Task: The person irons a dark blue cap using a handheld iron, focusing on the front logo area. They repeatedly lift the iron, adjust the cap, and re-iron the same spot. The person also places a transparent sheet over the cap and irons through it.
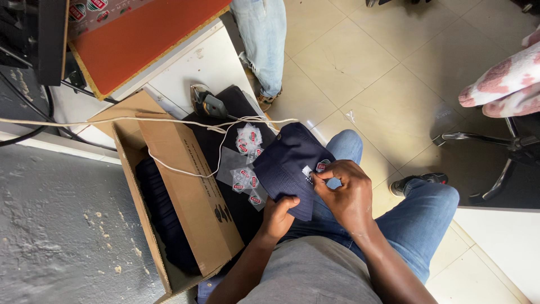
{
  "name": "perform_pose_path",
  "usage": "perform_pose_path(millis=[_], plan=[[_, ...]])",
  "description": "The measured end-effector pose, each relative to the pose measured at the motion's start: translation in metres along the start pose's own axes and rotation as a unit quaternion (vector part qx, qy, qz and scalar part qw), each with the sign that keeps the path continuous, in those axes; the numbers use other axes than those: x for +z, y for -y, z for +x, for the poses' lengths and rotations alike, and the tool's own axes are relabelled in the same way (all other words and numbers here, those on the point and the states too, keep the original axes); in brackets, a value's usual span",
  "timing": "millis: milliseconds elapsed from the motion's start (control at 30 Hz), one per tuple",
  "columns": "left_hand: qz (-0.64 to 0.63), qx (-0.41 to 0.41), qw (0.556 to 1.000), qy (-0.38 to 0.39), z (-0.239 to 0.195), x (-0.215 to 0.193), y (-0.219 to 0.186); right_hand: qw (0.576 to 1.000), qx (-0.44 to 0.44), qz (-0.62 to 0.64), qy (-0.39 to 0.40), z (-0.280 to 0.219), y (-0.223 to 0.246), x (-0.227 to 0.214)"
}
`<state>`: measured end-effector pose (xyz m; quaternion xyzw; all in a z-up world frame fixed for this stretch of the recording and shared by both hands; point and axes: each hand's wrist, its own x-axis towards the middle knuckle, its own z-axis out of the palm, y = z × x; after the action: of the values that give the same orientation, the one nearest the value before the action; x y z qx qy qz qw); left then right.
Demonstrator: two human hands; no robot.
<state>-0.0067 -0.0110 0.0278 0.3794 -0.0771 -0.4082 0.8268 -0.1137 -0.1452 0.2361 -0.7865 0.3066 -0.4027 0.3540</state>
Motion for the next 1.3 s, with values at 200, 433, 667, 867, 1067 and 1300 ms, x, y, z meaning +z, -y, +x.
perform_pose_path(millis=[200,433,667,867,1067,1300], plan=[[-0.014,0.004,1.000,0.027,0.007,-0.018,0.008,0.999,-0.022,-0.004,-0.025,0.001,0.005,0.001],[-0.023,0.008,0.999,0.022,0.005,-0.043,0.026,0.999,-0.048,-0.007,-0.012,0.003,0.009,0.000],[-0.007,0.015,0.999,0.028,0.000,-0.017,-0.002,0.998,-0.061,0.001,-0.011,0.004,0.015,0.003],[-0.026,0.013,0.999,0.020,0.000,-0.001,-0.009,0.999,-0.038,0.004,0.011,0.005,0.021,0.001],[-0.068,0.008,0.998,0.010,-0.018,0.083,-0.064,0.997,0.037,0.056,0.041,0.006,0.006,-0.011],[-0.090,-0.044,0.995,0.023,-0.018,0.094,-0.071,0.996,0.013,0.071,0.058,0.001,0.009,-0.008]])
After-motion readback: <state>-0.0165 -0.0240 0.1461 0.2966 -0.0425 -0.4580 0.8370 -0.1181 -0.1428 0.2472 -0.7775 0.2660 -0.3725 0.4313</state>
